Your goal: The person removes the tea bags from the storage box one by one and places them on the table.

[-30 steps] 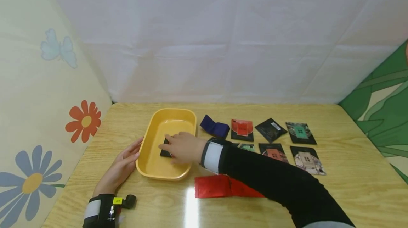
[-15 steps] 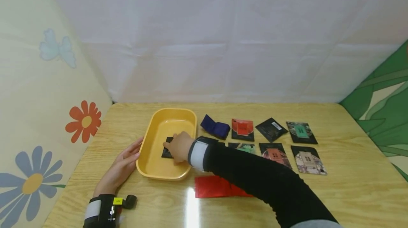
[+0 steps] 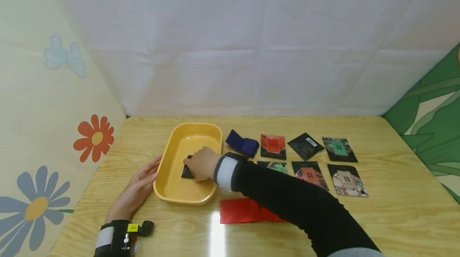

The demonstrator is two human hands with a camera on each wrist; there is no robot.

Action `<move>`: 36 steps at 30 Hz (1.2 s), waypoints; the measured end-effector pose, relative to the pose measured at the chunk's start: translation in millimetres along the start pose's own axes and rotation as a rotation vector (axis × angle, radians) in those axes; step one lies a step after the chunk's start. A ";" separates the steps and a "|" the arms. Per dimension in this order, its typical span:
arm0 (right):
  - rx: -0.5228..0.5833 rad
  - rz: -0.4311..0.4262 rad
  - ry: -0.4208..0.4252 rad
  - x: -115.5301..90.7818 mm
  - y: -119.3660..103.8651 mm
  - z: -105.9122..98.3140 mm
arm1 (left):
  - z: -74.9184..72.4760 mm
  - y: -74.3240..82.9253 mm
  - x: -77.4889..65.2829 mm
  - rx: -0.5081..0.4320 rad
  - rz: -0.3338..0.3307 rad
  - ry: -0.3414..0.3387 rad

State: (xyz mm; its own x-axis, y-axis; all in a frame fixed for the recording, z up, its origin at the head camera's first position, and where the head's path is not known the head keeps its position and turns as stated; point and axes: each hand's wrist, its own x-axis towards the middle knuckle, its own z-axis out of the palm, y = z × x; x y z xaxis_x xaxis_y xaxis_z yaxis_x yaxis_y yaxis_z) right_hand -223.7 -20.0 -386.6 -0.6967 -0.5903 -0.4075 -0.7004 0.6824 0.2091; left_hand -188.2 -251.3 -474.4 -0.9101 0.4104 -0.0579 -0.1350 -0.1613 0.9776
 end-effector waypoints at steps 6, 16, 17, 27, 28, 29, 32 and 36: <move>-0.032 -0.021 0.071 -0.5 -0.1 -0.5 | 0.1 -0.3 -0.7 0.011 -0.022 0.026; -0.117 -0.129 0.296 -16.1 2.2 0.9 | -0.5 0.6 -1.3 0.012 -0.021 0.020; -0.115 -0.129 0.315 -19.2 2.1 0.5 | -0.5 0.9 -1.5 0.017 -0.018 0.019; -0.024 -0.108 0.483 -53.4 2.5 8.0 | -0.2 1.7 -0.4 0.021 -0.027 0.024; -0.004 -0.112 0.502 -57.6 4.0 9.8 | -0.1 1.5 0.1 0.019 -0.027 0.022; 0.014 -0.116 0.521 -61.7 5.7 12.2 | -0.1 1.1 0.6 0.018 -0.026 0.021; 0.069 -0.126 0.567 -73.8 11.7 19.7 | -0.2 -0.3 1.5 -0.005 -0.013 0.002; 0.112 -0.139 0.597 -88.4 19.5 28.2 | -0.8 -1.7 1.1 -0.040 0.012 -0.023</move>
State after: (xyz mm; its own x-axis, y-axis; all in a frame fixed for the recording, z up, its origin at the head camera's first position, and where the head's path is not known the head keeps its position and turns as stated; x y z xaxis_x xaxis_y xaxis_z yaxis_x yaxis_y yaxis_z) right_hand -171.5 57.6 -371.6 -0.5894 -0.7937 0.1504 -0.7927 0.6041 0.0818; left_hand -189.3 -251.2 -476.3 -0.9025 0.4288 -0.0415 -0.1406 -0.2020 0.9692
